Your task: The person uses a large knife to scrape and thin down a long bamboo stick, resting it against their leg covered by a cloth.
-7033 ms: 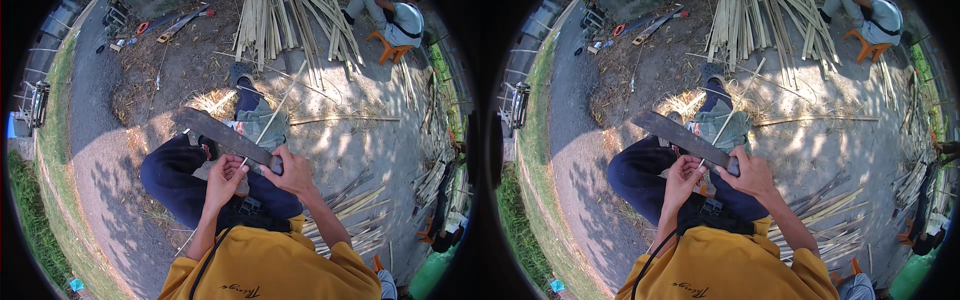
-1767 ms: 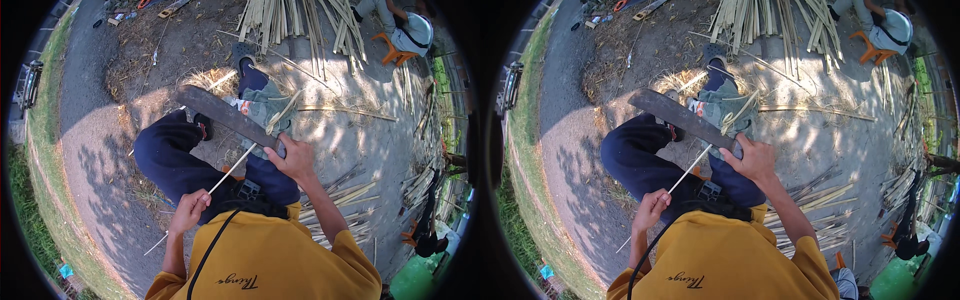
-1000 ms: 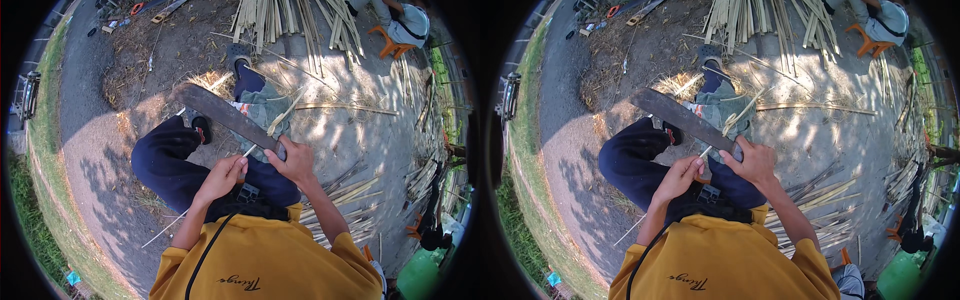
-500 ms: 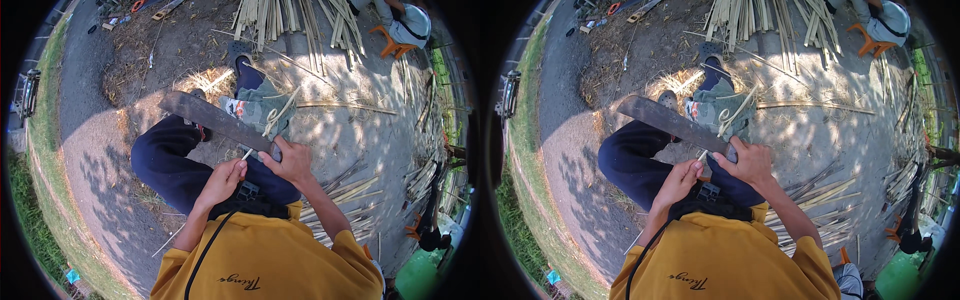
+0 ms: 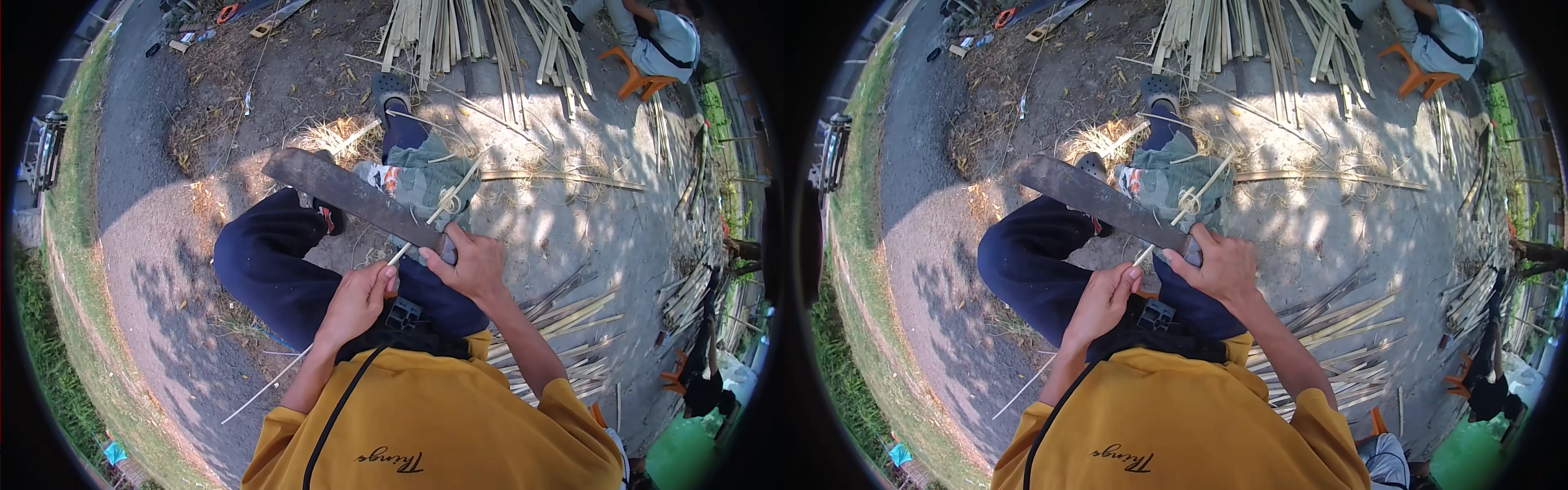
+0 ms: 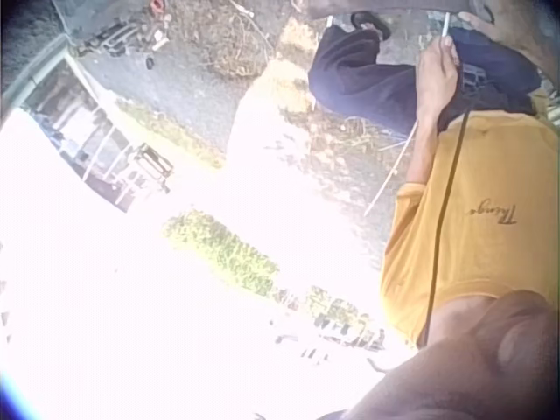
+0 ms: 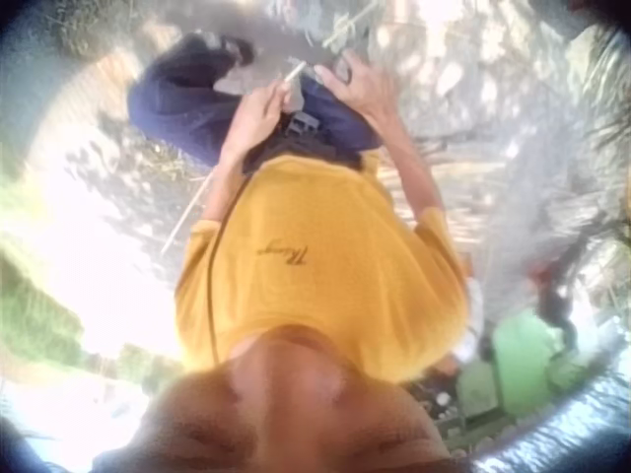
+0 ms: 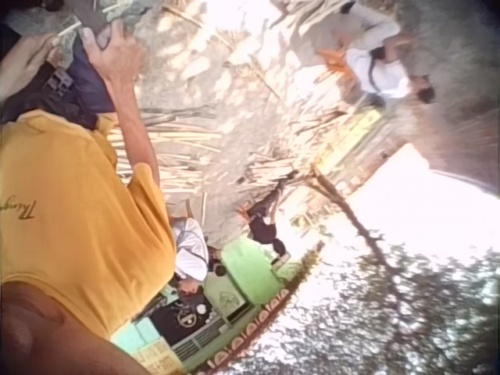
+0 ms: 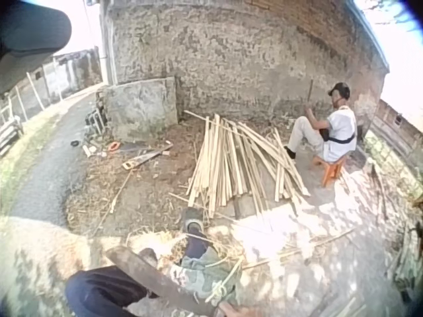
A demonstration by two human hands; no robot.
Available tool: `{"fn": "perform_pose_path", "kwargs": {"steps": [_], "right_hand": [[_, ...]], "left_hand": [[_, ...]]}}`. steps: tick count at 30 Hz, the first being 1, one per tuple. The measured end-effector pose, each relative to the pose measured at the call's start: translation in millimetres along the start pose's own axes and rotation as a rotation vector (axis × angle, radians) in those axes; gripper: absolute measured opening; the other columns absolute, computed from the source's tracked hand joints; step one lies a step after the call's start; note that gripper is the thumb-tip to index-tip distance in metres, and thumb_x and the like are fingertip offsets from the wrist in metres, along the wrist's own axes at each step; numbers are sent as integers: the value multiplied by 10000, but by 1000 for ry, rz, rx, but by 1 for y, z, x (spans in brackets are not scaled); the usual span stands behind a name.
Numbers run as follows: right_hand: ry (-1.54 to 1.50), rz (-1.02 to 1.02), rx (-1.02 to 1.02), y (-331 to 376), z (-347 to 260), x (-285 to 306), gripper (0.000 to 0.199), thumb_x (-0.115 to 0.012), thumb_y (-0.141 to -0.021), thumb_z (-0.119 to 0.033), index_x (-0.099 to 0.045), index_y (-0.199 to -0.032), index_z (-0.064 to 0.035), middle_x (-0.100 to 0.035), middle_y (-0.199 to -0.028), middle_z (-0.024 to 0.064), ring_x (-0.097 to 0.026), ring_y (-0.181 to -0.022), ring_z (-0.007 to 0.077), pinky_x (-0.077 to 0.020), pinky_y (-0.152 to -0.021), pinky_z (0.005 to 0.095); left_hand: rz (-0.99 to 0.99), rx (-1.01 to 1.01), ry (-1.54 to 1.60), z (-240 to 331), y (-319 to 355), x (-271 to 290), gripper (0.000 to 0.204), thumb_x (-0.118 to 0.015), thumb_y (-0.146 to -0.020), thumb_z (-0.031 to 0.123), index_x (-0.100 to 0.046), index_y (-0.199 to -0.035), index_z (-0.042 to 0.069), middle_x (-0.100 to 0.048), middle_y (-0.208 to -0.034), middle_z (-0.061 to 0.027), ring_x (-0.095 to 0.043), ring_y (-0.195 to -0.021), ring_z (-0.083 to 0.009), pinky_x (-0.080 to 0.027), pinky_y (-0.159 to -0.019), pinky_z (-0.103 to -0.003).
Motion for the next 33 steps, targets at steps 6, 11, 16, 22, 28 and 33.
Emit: {"fn": "perform_pose_path", "kwargs": {"steps": [6,11,16,22,28,33], "right_hand": [[-22,77,-10,6,10,5,548,-724,-908,-616,-682,-976,-74,-708,-672,145,-713,-588,368,-529,-538,479],[-23,13,-16,4,-2,0,546,-725,-904,-622,-686,-992,-84,-720,-686,138,-716,-592,362,-534,-548,487],[-1,20,-37,5,17,1,553,-716,-903,-638,-683,-998,-95,-719,-688,138,-716,-597,364,-527,-546,488],[-112,40,-40,4,2,-2,503,-747,-903,-561,-709,-1022,-74,-664,-634,130,-682,-558,342,-492,-533,453],[-41,32,-82,3,22,-1,537,-708,-923,-612,-697,-996,-80,-713,-695,139,-715,-607,365,-530,-546,468],[-106,59,-93,2,13,-2,534,-709,-927,-607,-700,-1003,-79,-719,-705,139,-716,-606,364,-529,-545,470]], "left_hand": [[-60,156,-93,-12,40,18,363,-517,-1137,193,-538,-821,15,-451,-620,-126,-441,-526,-246,-380,-558,-376],[66,11,-111,7,13,0,344,-522,-1132,183,-551,-834,12,-466,-624,-166,-498,-528,-321,-388,-557,-402],[26,132,-170,5,36,19,344,-527,-1128,178,-545,-818,32,-455,-609,-160,-503,-518,-350,-390,-559,-433],[61,113,-245,8,32,10,297,-540,-1119,163,-578,-862,19,-545,-634,-193,-592,-574,-417,-437,-561,-447],[103,92,-281,11,37,27,295,-552,-1111,134,-567,-847,4,-519,-597,-204,-598,-553,-431,-428,-532,-444],[125,104,-363,9,49,30,291,-563,-1109,160,-576,-852,24,-548,-605,-202,-630,-586,-428,-449,-548,-457]]}}
Point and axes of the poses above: each hand's wrist, its own y-axis away from the middle knuckle, its own x-axis out of the back of the hand, z = x × y, the point moved 8 cm from there along -y, towards the middle knuckle
